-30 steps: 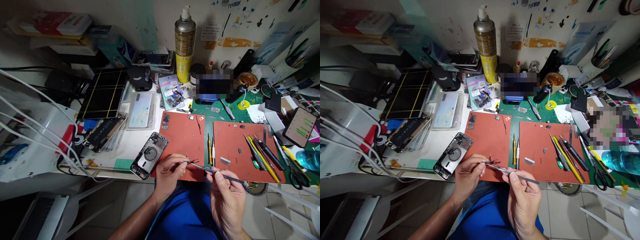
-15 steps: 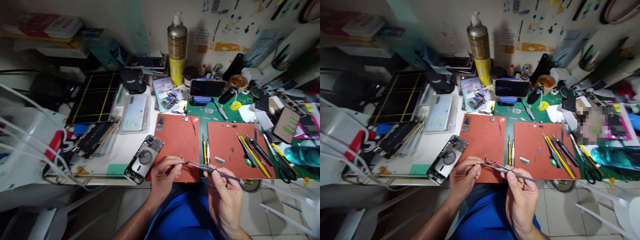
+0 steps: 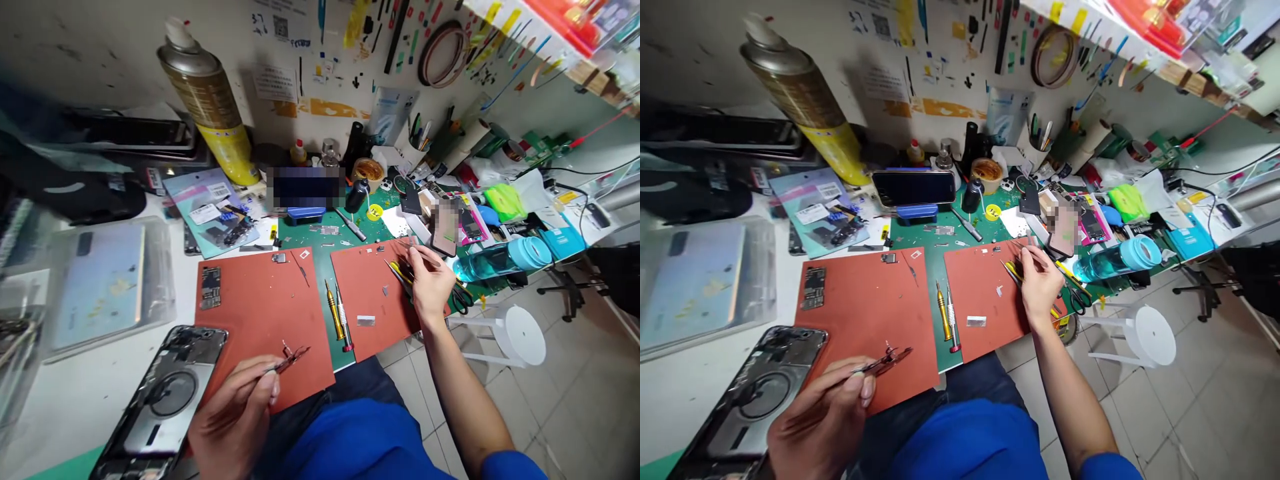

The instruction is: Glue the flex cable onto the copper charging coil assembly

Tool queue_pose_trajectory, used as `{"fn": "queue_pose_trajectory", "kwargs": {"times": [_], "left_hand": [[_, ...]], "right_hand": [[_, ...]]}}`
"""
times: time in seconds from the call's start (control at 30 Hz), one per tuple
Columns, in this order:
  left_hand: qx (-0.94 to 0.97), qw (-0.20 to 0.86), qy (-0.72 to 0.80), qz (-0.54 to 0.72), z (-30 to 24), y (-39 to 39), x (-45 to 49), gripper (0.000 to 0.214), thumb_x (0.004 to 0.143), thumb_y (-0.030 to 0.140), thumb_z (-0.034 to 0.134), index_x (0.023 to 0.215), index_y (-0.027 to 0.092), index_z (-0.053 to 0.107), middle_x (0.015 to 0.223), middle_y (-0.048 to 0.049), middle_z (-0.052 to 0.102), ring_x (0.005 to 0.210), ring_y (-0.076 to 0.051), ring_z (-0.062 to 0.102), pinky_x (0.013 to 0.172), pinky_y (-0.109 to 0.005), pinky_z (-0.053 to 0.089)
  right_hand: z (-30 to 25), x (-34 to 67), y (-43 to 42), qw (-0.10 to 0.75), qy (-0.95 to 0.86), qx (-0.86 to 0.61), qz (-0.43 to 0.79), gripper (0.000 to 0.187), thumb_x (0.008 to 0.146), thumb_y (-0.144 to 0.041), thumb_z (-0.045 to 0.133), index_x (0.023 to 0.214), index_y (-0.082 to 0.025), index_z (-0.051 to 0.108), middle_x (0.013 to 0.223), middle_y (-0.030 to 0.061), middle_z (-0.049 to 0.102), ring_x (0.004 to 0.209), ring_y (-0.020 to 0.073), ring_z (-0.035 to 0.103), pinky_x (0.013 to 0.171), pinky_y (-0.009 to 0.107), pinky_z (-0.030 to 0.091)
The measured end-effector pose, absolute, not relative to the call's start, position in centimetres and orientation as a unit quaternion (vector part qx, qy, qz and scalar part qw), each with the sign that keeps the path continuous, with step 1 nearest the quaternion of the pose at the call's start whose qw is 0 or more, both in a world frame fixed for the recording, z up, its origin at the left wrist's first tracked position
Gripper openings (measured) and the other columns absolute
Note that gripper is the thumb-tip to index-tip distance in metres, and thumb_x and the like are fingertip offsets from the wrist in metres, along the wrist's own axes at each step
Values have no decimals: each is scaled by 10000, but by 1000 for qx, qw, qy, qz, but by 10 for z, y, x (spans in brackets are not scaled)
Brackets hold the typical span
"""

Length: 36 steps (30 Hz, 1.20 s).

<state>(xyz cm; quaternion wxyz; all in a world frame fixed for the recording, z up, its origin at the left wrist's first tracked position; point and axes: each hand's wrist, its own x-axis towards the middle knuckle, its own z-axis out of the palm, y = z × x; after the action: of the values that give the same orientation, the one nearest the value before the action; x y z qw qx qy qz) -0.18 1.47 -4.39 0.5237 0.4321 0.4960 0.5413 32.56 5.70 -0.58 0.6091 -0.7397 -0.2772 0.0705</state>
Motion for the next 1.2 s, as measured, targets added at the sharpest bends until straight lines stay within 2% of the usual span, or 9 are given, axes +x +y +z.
{"fn": "queue_pose_trajectory", "kwargs": {"times": [0.17, 0.3, 0.47, 0.7, 0.77, 0.87, 1.03, 1.2], "left_hand": [[471, 478, 529, 519, -53, 12, -8, 85, 817, 220, 850, 891, 221, 808, 916, -55, 798, 844, -216, 751, 583, -236, 593], [453, 494, 532, 518, -57, 10, -10, 89, 831, 249, 852, 903, 229, 804, 968, -55, 805, 827, -204, 747, 570, -230, 595], [429, 497, 552, 514, -58, 9, -9, 145, 797, 314, 887, 877, 225, 804, 939, -58, 807, 857, -230, 767, 582, -240, 626], [444, 504, 525, 523, -54, 13, -6, 95, 827, 266, 865, 882, 210, 812, 942, -60, 796, 686, -162, 694, 502, -217, 552], [447, 510, 512, 527, -49, 14, -4, 63, 851, 260, 846, 870, 208, 815, 925, -56, 788, 618, -133, 657, 475, -209, 524], [434, 560, 463, 533, -41, 13, 2, 51, 879, 265, 827, 895, 217, 831, 926, -56, 779, 578, -104, 621, 504, -218, 534], [426, 563, 461, 537, -43, 11, 4, 99, 915, 309, 798, 921, 216, 832, 960, -82, 778, 557, -87, 591, 516, -231, 533], [430, 564, 455, 539, -49, 7, 3, 96, 928, 311, 787, 939, 224, 827, 972, -77, 779, 550, -79, 585, 516, -227, 522]], "right_hand": [[-17, 338, 66, 596, -274, -751, 78, 377, 865, -480, 752, 1008, -139, 825, 910, 107, 829, 834, 245, 779, 802, 386, 637], [-21, 340, 65, 589, -268, -758, 83, 371, 859, -480, 743, 999, -148, 831, 926, 109, 832, 858, 251, 778, 827, 390, 629], [-21, 338, 59, 592, -252, -760, 90, 357, 831, -480, 766, 970, -157, 833, 934, 106, 834, 858, 252, 777, 856, 391, 626], [0, 325, 39, 641, -228, -725, 103, 323, 829, -439, 823, 962, -146, 793, 904, 84, 822, 833, 236, 793, 861, 407, 653], [15, 312, 25, 679, -211, -688, 143, 302, 811, -399, 865, 973, -160, 777, 893, 59, 816, 815, 221, 798, 845, 394, 667], [36, 288, 4, 722, -167, -611, 281, 297, 765, -325, 921, 994, -199, 780, 912, 29, 809, 778, 188, 798, 770, 328, 684], [46, 238, -20, 640, -91, -544, 536, 244, 778, -370, 930, 903, -207, 799, 836, 28, 778, 710, 151, 773, 671, 239, 683], [30, 185, -37, 643, -81, -534, 543, 235, 736, -302, 967, 910, -229, 826, 895, 49, 829, 766, 177, 811, 738, 268, 704]]}}
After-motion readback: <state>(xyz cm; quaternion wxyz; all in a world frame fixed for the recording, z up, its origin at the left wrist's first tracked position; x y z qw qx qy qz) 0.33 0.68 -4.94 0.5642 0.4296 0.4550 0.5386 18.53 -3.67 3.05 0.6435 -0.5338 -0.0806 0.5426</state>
